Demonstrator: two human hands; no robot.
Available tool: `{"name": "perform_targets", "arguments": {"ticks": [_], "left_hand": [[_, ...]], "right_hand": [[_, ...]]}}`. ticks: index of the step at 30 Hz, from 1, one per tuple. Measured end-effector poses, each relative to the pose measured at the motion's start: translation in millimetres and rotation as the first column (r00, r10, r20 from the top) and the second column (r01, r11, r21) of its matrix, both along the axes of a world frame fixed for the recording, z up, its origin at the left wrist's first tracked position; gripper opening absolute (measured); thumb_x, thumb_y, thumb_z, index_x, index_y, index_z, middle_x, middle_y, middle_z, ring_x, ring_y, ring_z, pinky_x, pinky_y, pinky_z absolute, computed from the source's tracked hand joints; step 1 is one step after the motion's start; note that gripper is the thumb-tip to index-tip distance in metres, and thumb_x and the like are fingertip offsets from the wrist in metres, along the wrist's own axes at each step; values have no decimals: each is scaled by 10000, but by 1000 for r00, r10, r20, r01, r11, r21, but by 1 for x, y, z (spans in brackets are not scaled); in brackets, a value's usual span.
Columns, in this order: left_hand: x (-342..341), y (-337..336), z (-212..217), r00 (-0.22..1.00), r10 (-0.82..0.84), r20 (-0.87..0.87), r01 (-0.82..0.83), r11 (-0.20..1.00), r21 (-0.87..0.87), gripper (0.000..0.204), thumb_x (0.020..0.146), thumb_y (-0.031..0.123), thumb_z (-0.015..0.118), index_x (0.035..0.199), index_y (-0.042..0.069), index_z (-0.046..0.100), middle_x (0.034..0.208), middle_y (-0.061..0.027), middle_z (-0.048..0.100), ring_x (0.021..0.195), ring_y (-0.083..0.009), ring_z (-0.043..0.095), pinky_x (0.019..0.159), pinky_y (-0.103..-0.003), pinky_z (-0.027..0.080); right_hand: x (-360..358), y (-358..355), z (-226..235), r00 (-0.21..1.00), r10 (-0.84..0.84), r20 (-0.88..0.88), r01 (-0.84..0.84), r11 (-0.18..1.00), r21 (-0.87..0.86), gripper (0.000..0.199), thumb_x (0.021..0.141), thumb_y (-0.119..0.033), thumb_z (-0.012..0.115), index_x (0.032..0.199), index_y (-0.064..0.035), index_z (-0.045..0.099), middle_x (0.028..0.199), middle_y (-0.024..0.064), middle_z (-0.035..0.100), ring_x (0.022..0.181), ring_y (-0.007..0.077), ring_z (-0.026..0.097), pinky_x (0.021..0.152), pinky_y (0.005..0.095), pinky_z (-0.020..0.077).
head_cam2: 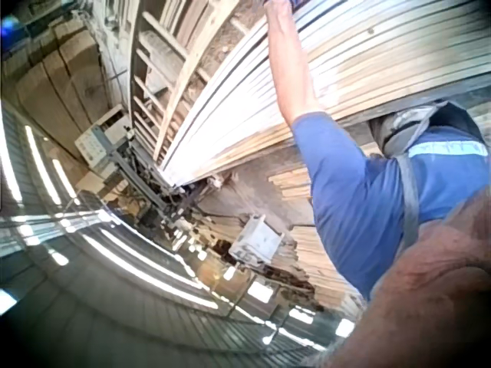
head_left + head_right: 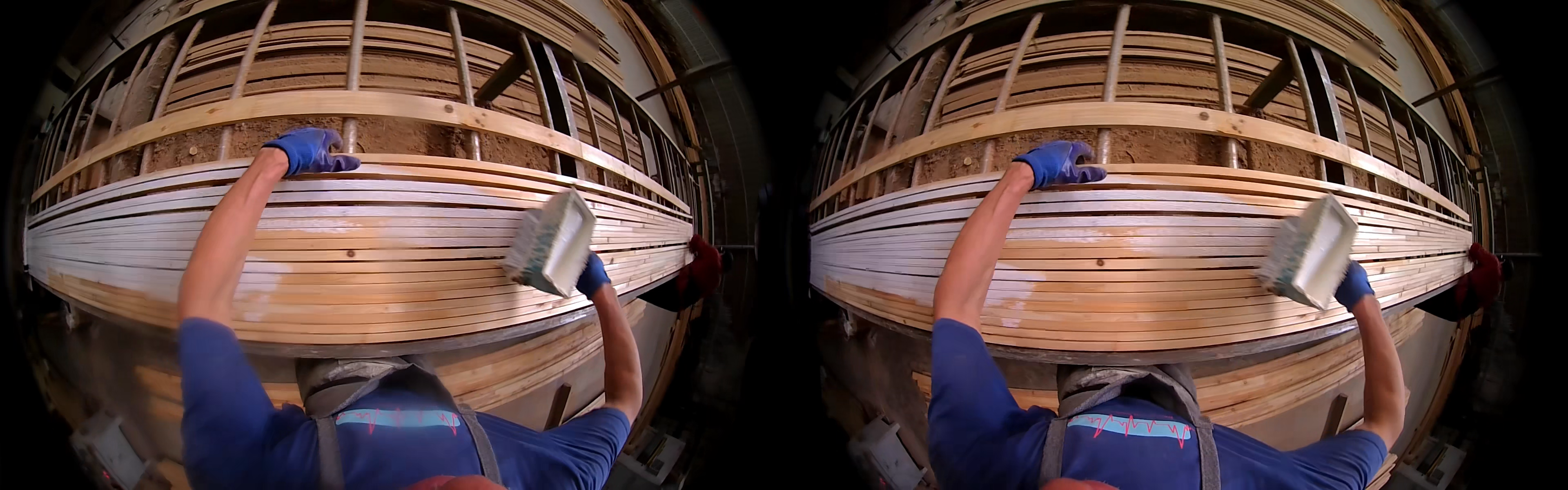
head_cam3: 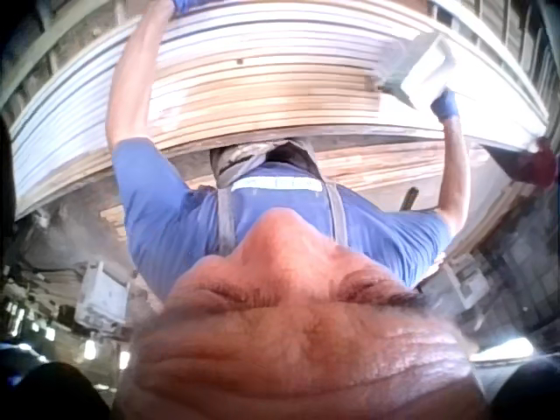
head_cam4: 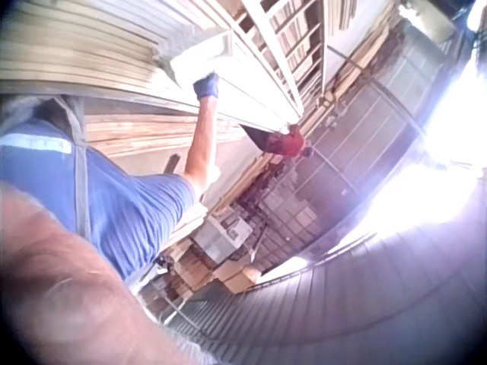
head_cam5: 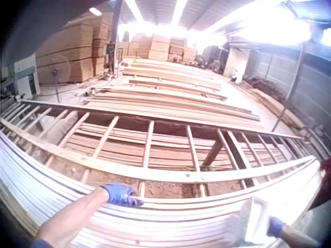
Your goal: The person picks up wooden planks from a stack and places them onto a metal rack. They then use a brush to apply a white substance, likely glue, to the surface of the planks. The person repeats this process for multiple planks, handling them one at a time.
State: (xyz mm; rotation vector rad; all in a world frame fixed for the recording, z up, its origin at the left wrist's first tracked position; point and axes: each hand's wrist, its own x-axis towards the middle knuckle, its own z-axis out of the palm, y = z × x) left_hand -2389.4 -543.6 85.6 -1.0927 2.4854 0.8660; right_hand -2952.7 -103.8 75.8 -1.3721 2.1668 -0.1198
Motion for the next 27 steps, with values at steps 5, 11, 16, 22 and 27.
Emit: {"name": "perform_targets", "arguments": {"ticks": [5, 11, 16, 22, 27], "left_hand": [[-45, -22, -43, 996, -93, -10, 92, 951, 295, 699, 752, 681, 718, 983, 24, 665, 913, -146, 683, 848, -264, 618, 776, -395, 484], [-43, -1, -41, 994, 27, -105, -16, 995, 100, 737, 696, 572, 823, 1140, 14, 639, 1016, -172, 693, 934, -260, 648, 875, -372, 505], [-188, 38, -14, 939, -99, -330, 109, 994, 13, 668, 779, 487, 786, 1238, 30, 621, 1090, -186, 698, 1063, -306, 665, 922, -391, 525], [-266, 50, -28, 946, -299, 125, 273, 943, 191, 655, 891, 584, 602, 1267, 48, 625, 1270, -213, 634, 1158, -332, 614, 1009, -393, 467], [-252, 34, -72, 960, -273, -60, 279, 926, 256, 531, 915, 488, 619, 1156, 19, 676, 1001, -199, 715, 943, -256, 671, 849, -382, 509]], "right_hand": [[-68, 111, 15, 971, 52, -234, -7, 982, 186, 248, 919, -109, 572, 1135, -31, 666, 1090, 145, 710, 1007, 265, 680, 884, 376, 542], [-23, 83, 57, 851, 160, -501, -26, 964, 264, 257, 763, -336, 647, 724, -89, 707, 759, 221, 677, 743, 425, 666, 669, 485, 535], [0, 54, 85, 876, 110, -469, 41, 953, 301, 255, 789, -330, 622, 768, -95, 718, 792, 205, 694, 763, 389, 684, 692, 469, 552], [-1, 57, 82, 916, 74, -394, 62, 945, 321, 289, 803, -358, 616, 822, -88, 719, 790, 193, 692, 763, 387, 681, 684, 463, 547], [-9, 62, 69, 920, 66, -385, 28, 972, 233, 269, 768, -328, 625, 758, -75, 716, 750, 194, 683, 720, 386, 677, 658, 465, 541]]}}
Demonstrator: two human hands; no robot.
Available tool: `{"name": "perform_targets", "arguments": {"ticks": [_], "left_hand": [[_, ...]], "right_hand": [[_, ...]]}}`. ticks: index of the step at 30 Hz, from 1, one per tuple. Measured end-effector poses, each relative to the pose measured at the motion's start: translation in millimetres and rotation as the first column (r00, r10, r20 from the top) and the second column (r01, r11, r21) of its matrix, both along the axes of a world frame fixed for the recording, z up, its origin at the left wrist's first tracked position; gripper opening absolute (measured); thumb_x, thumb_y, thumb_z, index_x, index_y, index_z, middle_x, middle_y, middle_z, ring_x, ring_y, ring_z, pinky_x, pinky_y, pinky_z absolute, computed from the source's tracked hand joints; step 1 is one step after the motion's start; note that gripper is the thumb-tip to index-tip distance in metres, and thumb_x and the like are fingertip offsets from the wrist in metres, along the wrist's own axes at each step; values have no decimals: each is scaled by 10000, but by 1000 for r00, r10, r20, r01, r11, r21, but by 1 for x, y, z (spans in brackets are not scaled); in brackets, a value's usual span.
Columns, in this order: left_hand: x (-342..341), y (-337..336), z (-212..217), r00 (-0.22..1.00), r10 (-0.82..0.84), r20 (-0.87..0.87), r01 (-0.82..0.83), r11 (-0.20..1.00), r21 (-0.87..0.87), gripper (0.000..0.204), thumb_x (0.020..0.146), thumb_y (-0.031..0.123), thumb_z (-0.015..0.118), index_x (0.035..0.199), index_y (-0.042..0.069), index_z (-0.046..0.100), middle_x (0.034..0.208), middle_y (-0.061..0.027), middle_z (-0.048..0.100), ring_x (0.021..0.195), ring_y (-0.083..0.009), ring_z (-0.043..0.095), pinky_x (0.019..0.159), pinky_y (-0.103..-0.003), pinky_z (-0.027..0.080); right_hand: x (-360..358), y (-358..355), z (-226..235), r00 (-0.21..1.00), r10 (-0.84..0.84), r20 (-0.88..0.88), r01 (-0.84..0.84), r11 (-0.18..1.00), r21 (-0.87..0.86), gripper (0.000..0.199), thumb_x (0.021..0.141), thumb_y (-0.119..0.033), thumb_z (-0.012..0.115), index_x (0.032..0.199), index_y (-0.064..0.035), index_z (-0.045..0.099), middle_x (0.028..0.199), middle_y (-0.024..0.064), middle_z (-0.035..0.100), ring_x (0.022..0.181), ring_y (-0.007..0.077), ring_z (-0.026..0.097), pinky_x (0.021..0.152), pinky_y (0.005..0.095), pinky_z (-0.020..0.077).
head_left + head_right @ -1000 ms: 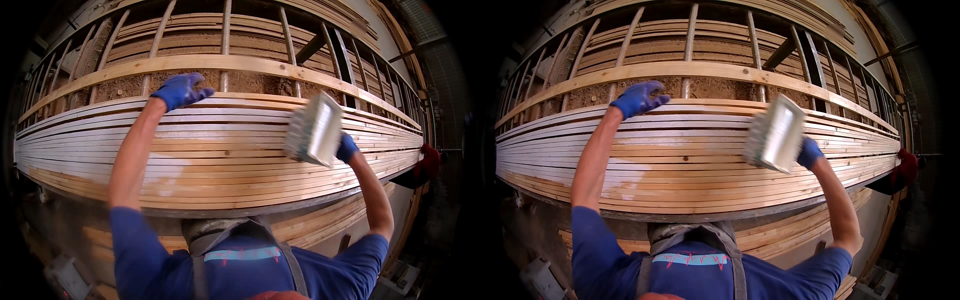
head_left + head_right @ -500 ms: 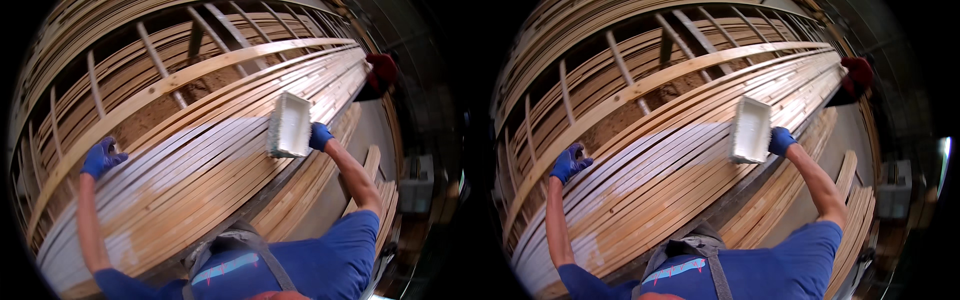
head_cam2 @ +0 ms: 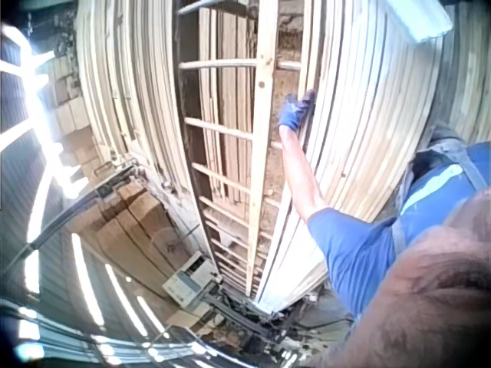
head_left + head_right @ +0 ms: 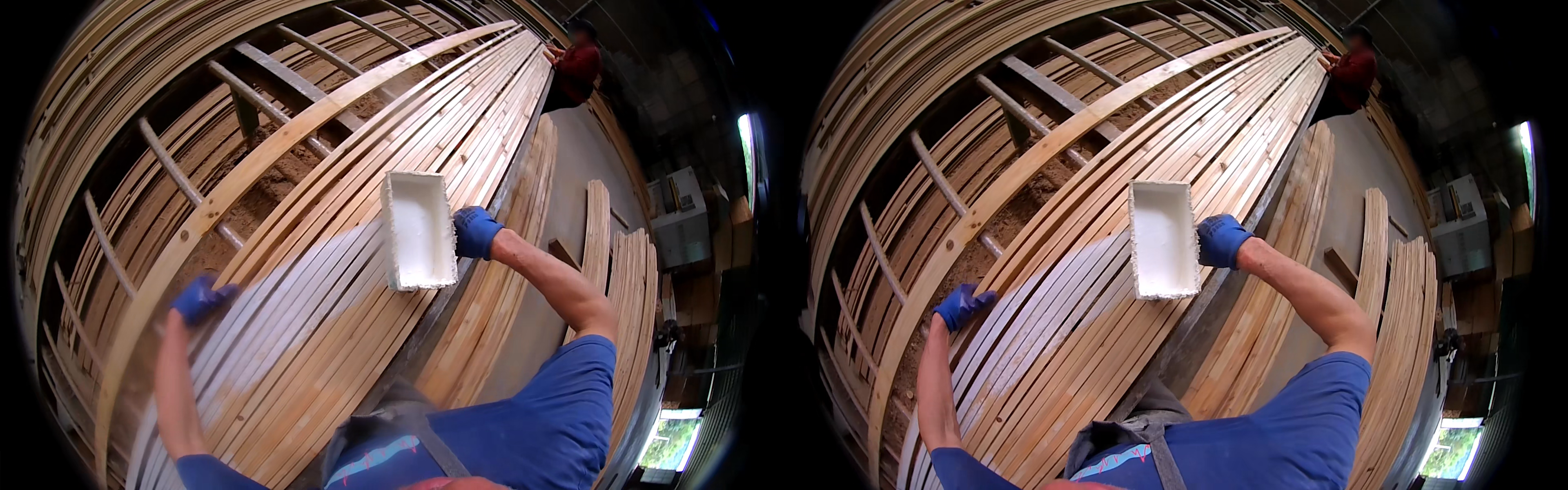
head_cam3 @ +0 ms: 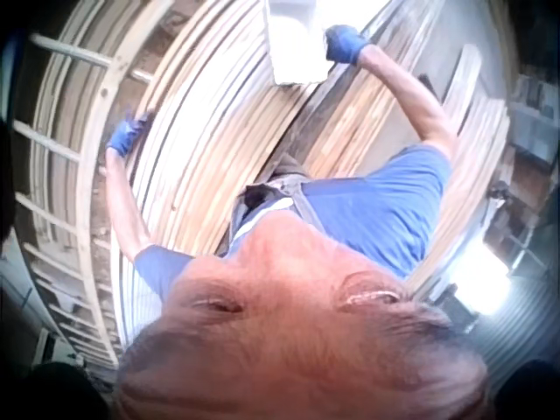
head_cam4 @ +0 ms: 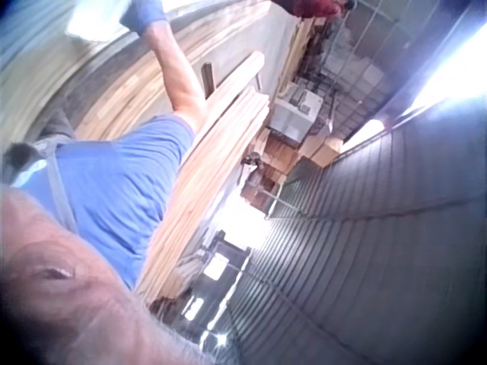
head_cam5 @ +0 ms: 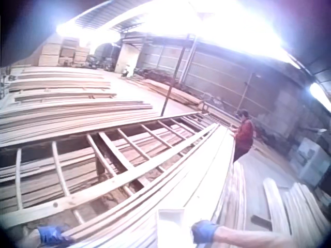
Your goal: The person picks up wooden planks from a stack and places them onto a metal rack. They then use a brush to apply a white substance, likely glue, to the surface of the planks. The person repeats this process for multiple planks, handling them one at a time.
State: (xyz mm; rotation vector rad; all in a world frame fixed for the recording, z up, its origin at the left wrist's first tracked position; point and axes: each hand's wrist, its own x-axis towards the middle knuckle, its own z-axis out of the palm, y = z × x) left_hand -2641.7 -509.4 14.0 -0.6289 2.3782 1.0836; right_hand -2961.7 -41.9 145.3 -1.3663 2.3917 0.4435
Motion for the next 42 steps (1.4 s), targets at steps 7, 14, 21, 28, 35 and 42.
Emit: {"name": "perform_targets", "arguments": {"ticks": [7, 14, 21, 28, 35, 42], "left_hand": [[-15, 27, 27, 991, -4, 134, 3, 1000, 8, 637, 881, 602, 602, 1093, 7, 684, 976, -223, 696, 931, -316, 666, 837, -399, 504], [2, 15, 4, 970, 183, -160, -111, 918, 381, 518, 919, 473, 631, 984, -37, 690, 814, -154, 703, 760, -201, 632, 682, -381, 492], [-19, 4, 47, 983, 163, 81, -182, 902, 391, 528, 922, 512, 621, 852, -10, 663, 732, -105, 667, 710, -175, 609, 633, -358, 473], [-21, 8, 38, 1000, 23, 18, -26, 980, 196, 527, 928, 519, 608, 906, -1, 688, 738, -74, 647, 707, -154, 552, 651, -360, 465], [-19, 4, 14, 994, -33, -103, 36, 999, 32, 500, 854, 418, 719, 1152, 24, 641, 920, -128, 698, 845, -227, 654, 773, -362, 519], [-44, 50, 8, 936, -94, -340, -102, 850, -517, 554, 806, 374, 754, 1238, 60, 606, 1042, -237, 694, 966, -402, 676, 833, -451, 534]], "right_hand": [[-2, 9, -10, 999, 23, -28, -22, 998, 56, 246, 749, -293, 624, 712, -68, 716, 706, 177, 684, 662, 349, 688, 600, 437, 529], [0, -3, 6, 1000, -10, -22, 9, 999, -42, 222, 753, -252, 622, 763, -51, 715, 742, 180, 689, 710, 358, 694, 618, 442, 542], [0, 8, -8, 998, -66, 8, 67, 996, -66, 280, 761, -352, 675, 763, -72, 682, 708, 199, 651, 674, 404, 654, 633, 470, 533], [6, 2, 4, 997, -70, 15, 70, 997, -19, 258, 785, -285, 622, 793, -47, 722, 766, 196, 691, 743, 370, 694, 653, 447, 552], [3, 5, -7, 998, -53, 13, 54, 998, -25, 296, 816, -330, 608, 790, -60, 725, 774, 190, 695, 747, 373, 694, 650, 451, 549], [15, -10, 13, 995, -93, 27, 93, 995, -21, 260, 805, -288, 618, 824, -52, 727, 831, 192, 707, 804, 370, 699, 691, 451, 556]]}}
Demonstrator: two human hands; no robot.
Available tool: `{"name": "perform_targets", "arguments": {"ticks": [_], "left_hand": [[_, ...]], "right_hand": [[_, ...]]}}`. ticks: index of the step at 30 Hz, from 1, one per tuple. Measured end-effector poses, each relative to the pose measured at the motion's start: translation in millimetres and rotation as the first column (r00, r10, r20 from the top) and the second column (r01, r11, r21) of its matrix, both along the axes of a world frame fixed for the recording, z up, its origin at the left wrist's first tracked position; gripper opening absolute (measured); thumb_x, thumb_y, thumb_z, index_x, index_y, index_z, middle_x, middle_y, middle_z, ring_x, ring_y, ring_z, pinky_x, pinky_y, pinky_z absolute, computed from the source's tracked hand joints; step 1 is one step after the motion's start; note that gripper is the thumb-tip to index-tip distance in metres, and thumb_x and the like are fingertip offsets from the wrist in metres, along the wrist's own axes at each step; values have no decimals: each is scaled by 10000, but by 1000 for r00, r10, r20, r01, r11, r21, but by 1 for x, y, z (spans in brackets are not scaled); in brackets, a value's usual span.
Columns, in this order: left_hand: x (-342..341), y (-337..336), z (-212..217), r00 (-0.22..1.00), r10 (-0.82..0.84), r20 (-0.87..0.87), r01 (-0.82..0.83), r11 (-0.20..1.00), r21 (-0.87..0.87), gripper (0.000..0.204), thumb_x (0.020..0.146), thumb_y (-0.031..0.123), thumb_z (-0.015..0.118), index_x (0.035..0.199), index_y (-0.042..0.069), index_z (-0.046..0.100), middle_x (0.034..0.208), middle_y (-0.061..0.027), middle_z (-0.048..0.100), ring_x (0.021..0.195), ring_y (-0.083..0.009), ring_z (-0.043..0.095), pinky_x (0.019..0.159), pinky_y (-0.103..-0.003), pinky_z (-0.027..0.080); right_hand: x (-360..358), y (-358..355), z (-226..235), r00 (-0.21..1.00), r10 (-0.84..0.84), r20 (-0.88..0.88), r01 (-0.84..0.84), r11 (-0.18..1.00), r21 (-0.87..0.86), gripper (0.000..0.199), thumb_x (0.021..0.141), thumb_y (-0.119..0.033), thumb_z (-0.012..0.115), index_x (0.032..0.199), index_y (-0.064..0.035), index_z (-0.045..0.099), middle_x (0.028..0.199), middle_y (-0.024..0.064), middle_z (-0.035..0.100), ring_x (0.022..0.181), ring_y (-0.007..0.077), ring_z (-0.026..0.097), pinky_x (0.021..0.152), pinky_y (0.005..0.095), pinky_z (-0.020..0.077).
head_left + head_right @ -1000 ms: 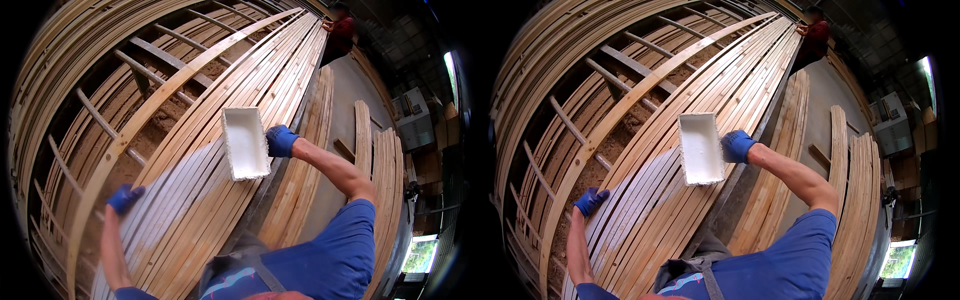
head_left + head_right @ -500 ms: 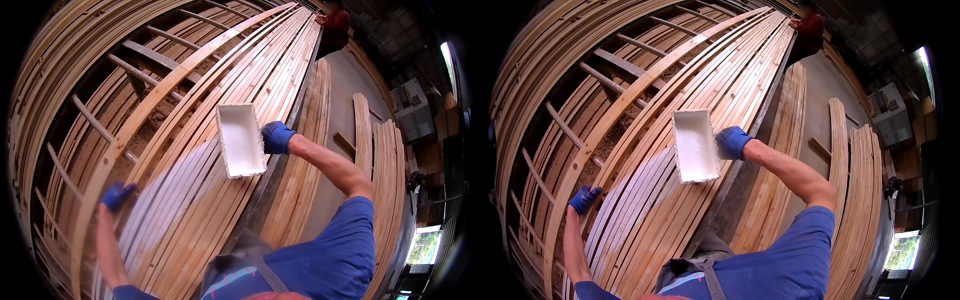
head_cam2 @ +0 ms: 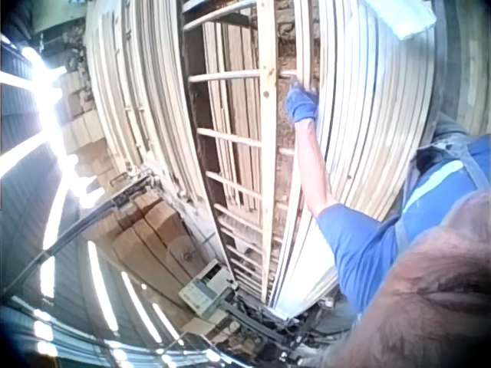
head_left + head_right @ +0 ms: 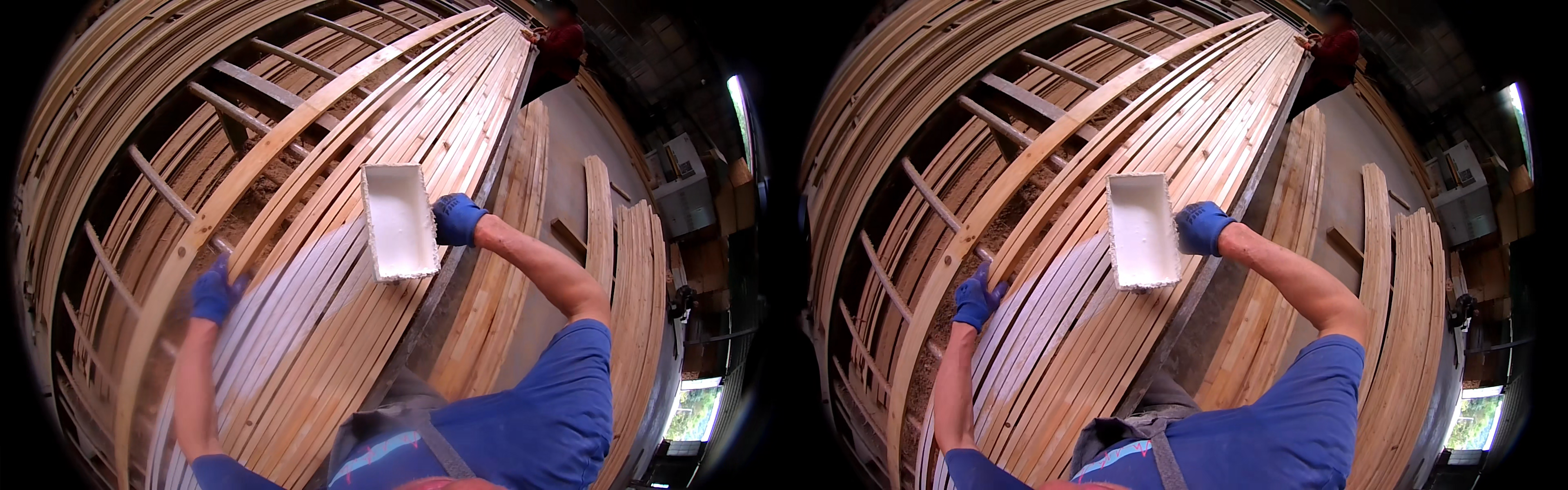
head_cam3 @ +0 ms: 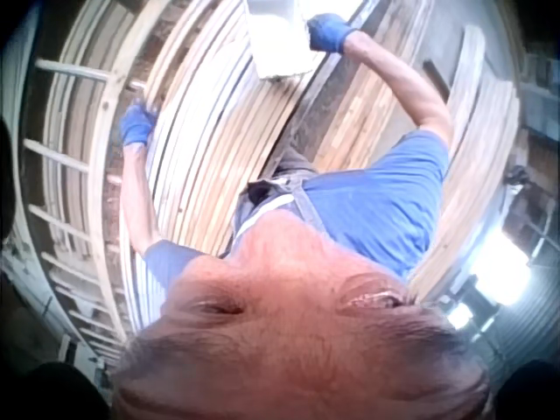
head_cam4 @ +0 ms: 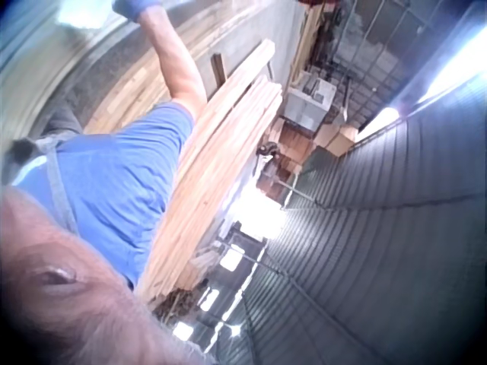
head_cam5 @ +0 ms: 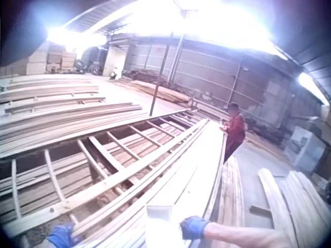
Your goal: The person picks up wooden planks from a stack and places them onto a metal rack. They then use a brush to apply a white substance, likely glue, to the surface of the planks. The person repeats this process for multiple planks, handling them one at a time.
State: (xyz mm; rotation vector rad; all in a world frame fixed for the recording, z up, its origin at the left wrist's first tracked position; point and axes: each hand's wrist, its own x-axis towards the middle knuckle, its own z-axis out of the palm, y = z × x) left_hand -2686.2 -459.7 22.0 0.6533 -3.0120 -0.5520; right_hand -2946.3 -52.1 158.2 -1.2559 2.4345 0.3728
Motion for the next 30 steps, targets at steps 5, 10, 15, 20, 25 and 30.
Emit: {"name": "perform_targets", "arguments": {"ticks": [5, 10, 15, 20, 25, 30], "left_hand": [[-5, 10, 16, 999, -21, -31, 21, 1000, 7, 479, 850, 461, 688, 1106, 59, 639, 882, -229, 701, 811, -411, 686, 731, -470, 546], [-14, 14, 0, 998, 5, 69, 0, 998, -62, 513, 854, 489, 679, 1121, 59, 595, 865, -244, 695, 815, -430, 679, 750, -490, 542], [-44, 10, 4, 984, -103, -148, 113, 992, 59, 507, 859, 549, 659, 1107, 107, 654, 917, -176, 712, 858, -377, 687, 750, -481, 536], [-83, 37, 2, 991, -131, 2, 129, 979, 159, 552, 810, 564, 682, 1032, 59, 665, 923, -222, 688, 882, -396, 671, 747, -458, 519], [-85, 52, -19, 998, -57, -18, 58, 994, 93, 443, 770, 428, 664, 1034, 74, 677, 869, -174, 709, 833, -358, 699, 718, -467, 541], [-28, 55, 38, 999, -37, 26, 35, 996, 77, 680, 800, 493, 682, 1273, 16, 577, 1086, -216, 682, 993, -332, 675, 836, -427, 525]], "right_hand": [[-6, 14, -15, 1000, -7, -1, 7, 1000, -6, 248, 785, -259, 618, 829, -44, 732, 824, 200, 706, 800, 369, 701, 689, 450, 555], [-7, 17, -15, 1000, -13, -2, 13, 1000, -27, 235, 776, -250, 621, 798, -43, 730, 790, 194, 701, 769, 370, 699, 679, 445, 554], [-23, 49, -18, 987, 96, -130, -95, 995, 15, 164, 729, -254, 650, 697, -99, 687, 705, 166, 672, 662, 336, 675, 587, 416, 526], [-25, 145, -65, 998, -53, 20, 56, 976, -210, 288, 902, -242, 525, 1067, -68, 686, 1024, 141, 710, 896, 301, 670, 742, 430, 522], [-48, 134, -50, 989, -140, 40, 145, 941, -305, 172, 761, -233, 714, 783, -62, 721, 779, 197, 698, 771, 373, 692, 638, 444, 520], [-15, 39, -14, 987, -69, 142, 131, 864, -486, 146, 784, -196, 690, 824, -58, 720, 786, 194, 706, 786, 366, 691, 653, 453, 518]]}}
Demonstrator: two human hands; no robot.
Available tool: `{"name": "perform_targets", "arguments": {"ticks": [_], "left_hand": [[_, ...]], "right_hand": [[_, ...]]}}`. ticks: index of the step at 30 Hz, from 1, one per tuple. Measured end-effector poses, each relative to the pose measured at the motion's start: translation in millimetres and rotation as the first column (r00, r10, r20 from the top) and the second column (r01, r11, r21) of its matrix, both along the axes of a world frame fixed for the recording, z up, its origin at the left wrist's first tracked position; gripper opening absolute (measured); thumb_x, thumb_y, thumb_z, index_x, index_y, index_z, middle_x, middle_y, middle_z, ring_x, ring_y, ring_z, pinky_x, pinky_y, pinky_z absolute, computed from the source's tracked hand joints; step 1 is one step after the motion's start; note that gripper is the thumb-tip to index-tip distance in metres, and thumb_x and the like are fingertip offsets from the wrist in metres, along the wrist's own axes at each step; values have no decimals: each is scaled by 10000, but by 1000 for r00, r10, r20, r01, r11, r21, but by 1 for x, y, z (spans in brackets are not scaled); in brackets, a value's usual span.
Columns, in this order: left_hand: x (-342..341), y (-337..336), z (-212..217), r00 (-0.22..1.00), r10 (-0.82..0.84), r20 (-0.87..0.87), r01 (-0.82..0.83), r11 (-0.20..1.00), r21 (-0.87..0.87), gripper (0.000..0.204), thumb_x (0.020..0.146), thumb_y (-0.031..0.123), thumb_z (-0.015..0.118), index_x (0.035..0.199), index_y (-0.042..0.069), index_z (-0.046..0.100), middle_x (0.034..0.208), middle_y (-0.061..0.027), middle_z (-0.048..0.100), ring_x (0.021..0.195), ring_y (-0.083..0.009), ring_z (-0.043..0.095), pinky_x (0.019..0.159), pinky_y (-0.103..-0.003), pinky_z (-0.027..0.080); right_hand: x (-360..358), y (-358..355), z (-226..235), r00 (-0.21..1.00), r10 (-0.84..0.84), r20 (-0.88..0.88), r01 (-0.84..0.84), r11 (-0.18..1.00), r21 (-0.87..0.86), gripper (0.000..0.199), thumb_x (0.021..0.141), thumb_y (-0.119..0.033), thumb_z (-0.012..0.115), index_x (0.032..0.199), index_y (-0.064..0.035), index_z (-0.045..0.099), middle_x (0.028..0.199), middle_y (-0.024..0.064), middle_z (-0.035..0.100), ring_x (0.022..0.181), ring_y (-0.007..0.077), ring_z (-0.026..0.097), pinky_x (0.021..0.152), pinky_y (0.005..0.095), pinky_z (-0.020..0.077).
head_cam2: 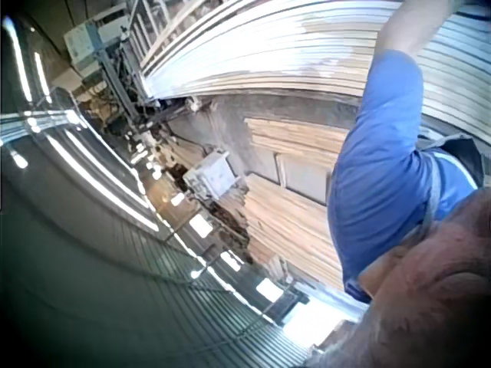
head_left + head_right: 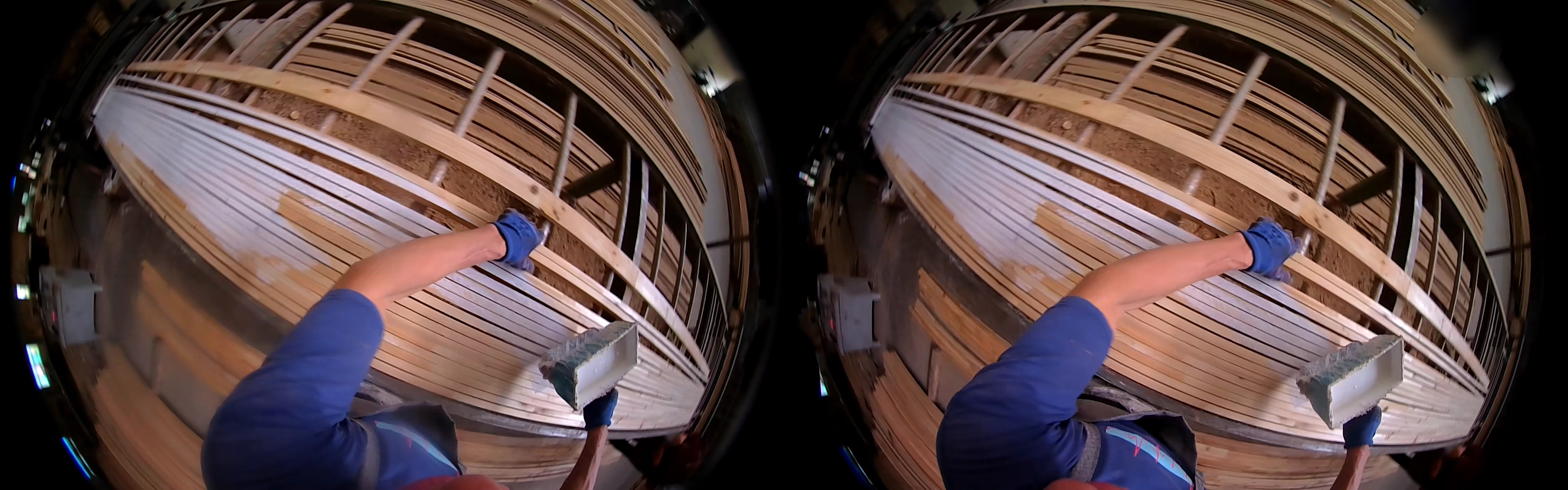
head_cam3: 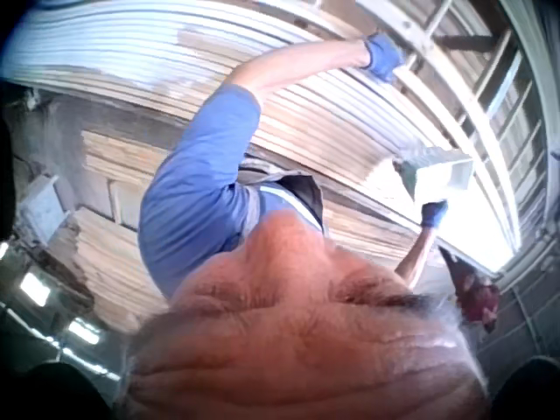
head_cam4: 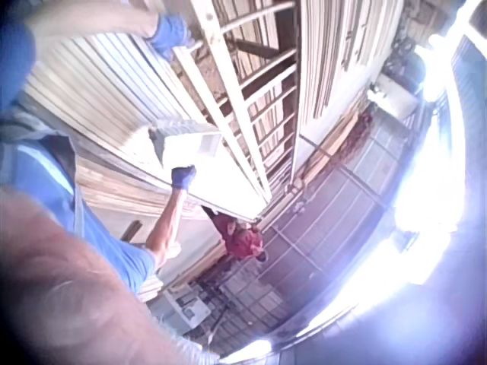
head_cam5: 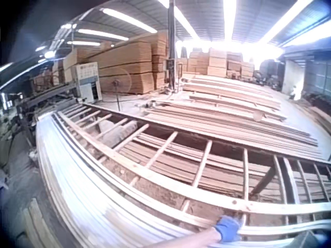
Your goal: The person picks up wooden planks from a stack and places them onto a metal rack. They then use a brush to apply a white substance, likely glue, to the surface of the planks. The person repeats this process for multiple planks, handling them one at a time.
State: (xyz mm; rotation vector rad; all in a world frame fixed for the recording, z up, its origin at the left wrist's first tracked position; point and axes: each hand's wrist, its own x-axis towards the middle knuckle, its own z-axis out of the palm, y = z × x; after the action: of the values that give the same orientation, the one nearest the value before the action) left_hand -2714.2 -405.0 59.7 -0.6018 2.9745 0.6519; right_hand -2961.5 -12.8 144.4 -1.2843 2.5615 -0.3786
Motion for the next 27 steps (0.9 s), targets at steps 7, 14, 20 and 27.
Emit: {"name": "perform_targets", "arguments": {"ticks": [7, 14, 20, 27], "left_hand": [[285, 11, 58, 769, 233, -595, -309, 951, -27, 497, 910, 413, 643, 1259, 62, 588, 948, -126, 707, 697, -263, 648, 683, -419, 522], [508, 131, 56, 334, 746, -576, -838, 515, 181, 249, 872, 101, 689, 1105, 16, 664, 1004, -146, 727, 881, -286, 725, 765, -360, 578], [538, 195, -3, 46, 815, -578, -952, 211, 222, 314, 918, 220, 635, 1153, 14, 657, 1074, -164, 696, 943, -331, 659, 836, -411, 528], [612, 154, -34, -25, 731, -682, -994, -91, -61, 509, 978, 311, 538, 1359, -22, 484, 1341, -237, 539, 1211, -392, 538, 1043, -470, 424]], "right_hand": [[55, -195, -51, 788, 607, -103, -588, 792, 164, 272, 814, -299, 678, 1002, -111, 734, 901, 161, 727, 849, 354, 696, 720, 457, 545], [333, -466, -53, 497, 866, -56, -812, 487, 322, 321, 925, -298, 539, 1101, -80, 695, 1024, 219, 710, 957, 376, 688, 835, 449, 552], [626, -652, -71, 270, 963, 3, -961, 269, 59, 473, 966, -419, 567, 1319, -106, 593, 1345, 163, 596, 1284, 294, 530, 1077, 438, 420], [847, -721, -76, 318, 920, 228, -926, 354, -134, 347, 926, -320, 576, 1140, -62, 666, 1064, 202, 690, 942, 322, 675, 842, 400, 535]]}}
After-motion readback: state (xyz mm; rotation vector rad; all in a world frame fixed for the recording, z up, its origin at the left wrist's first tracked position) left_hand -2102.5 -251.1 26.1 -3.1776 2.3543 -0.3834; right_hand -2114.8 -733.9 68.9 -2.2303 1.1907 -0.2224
